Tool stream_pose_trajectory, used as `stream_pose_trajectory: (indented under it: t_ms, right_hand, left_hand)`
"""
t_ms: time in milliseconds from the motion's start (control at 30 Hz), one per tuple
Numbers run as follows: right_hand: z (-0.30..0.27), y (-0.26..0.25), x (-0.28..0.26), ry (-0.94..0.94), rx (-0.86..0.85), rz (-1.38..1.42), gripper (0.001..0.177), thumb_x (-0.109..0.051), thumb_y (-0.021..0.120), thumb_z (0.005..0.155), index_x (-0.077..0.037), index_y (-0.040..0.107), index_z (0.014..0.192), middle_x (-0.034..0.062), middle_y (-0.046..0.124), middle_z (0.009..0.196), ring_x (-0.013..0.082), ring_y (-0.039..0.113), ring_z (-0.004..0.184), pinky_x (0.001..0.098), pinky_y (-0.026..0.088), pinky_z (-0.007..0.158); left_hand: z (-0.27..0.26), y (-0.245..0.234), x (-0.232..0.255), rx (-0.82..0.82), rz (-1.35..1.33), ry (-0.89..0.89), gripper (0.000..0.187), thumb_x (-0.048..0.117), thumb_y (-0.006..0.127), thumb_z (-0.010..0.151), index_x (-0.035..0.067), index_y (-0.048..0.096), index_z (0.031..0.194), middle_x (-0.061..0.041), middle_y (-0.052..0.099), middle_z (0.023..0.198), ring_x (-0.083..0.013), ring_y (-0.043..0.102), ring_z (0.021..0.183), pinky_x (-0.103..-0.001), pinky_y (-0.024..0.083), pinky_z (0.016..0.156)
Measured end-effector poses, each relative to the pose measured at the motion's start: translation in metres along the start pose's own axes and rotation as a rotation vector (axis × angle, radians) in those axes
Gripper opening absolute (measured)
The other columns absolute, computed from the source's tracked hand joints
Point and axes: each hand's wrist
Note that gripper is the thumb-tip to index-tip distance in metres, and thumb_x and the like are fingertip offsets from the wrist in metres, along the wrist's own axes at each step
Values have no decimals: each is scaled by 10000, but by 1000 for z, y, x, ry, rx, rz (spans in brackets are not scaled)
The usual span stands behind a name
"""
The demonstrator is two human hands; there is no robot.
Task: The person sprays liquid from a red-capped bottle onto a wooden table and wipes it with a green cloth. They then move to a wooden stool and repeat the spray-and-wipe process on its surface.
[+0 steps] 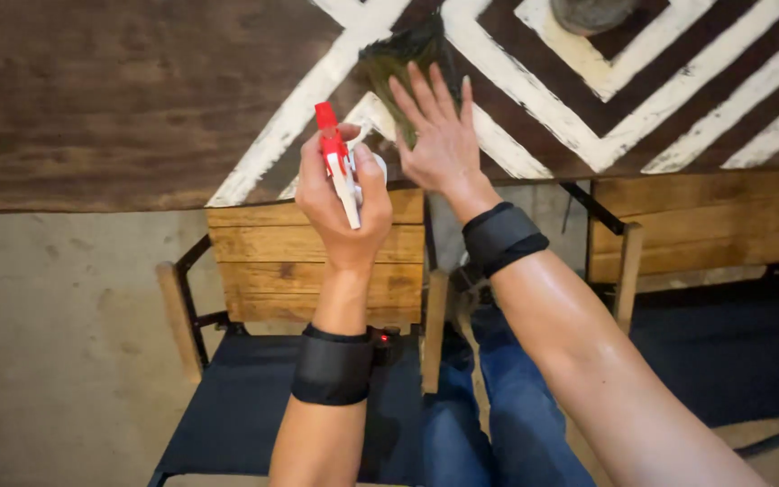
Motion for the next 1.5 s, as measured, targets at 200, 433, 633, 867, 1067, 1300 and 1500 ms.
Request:
stream_pose_trajectory:
  t_ms: [200,433,633,867,1067,1300,1500]
  right_hand:
    - [-21,-21,52,201,6,14,667,-351,528,1068,-234,275,1673,73,185,1742,306,121,1609,623,12,1262]
    - [-62,-21,90,335,-8,-47,679,-365,488,1124,-222,175,1710,100,84,1767,329,53,1628,619,-30,1271]
    - [-61,0,62,407,-33,-91,664,-380,417,1195,-235,61,1736,134,-13,1779,363,-25,1644,617,-86,1293]
    - [-34,14,-22,288,-120,-57,701,-412,434,1133,-219,66,1697,170,-38,1739,358,-24,1617,645,-90,1237]
    - [-18,38,-89,41,-29,4,694,-394,508,1086,-206,215,1686,176,93,1734,362,70,1608,637,-40,1251]
    - [-18,19,-124,-246,-122,118,744,-419,583,947,-246,337,1627,136,222,1701,307,157,1582,594,4,1248]
    - [-46,16,-93,-261,-73,169,689,-435,582,996,-269,386,1635,48,305,1714,235,232,1594,540,56,1295]
  left_hand:
    - [-10,22,15,-51,-51,46,181,99,621,1020,12,638,1178,-84,667,950,-141,621,712,-276,517,681]
    - [-5,15,24,-80,-75,78,180,86,604,1049,26,627,1217,-48,664,885,-125,640,727,-266,528,708]
    - [18,-10,11,-48,-97,84,189,62,604,1043,7,628,1222,-59,691,935,-125,657,730,-267,540,704]
    - [23,-58,1,56,0,108,228,48,600,1028,-2,614,1250,-93,726,1046,-153,680,828,-288,554,778]
    - [5,-82,-21,88,22,92,236,46,584,1039,-12,610,1266,-103,723,1080,-163,693,878,-292,568,828]
    - [-2,-81,-16,116,40,-16,242,72,583,998,-34,626,1212,-113,731,1031,-178,701,872,-319,575,813]
    - [-10,-58,-2,90,21,81,231,75,579,1036,-23,619,1241,-126,721,1054,-189,723,929,-313,586,845]
Point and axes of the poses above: each hand's wrist, its own z-axis towards the middle knuckle, its own y-axis out of the palm, x = y × z
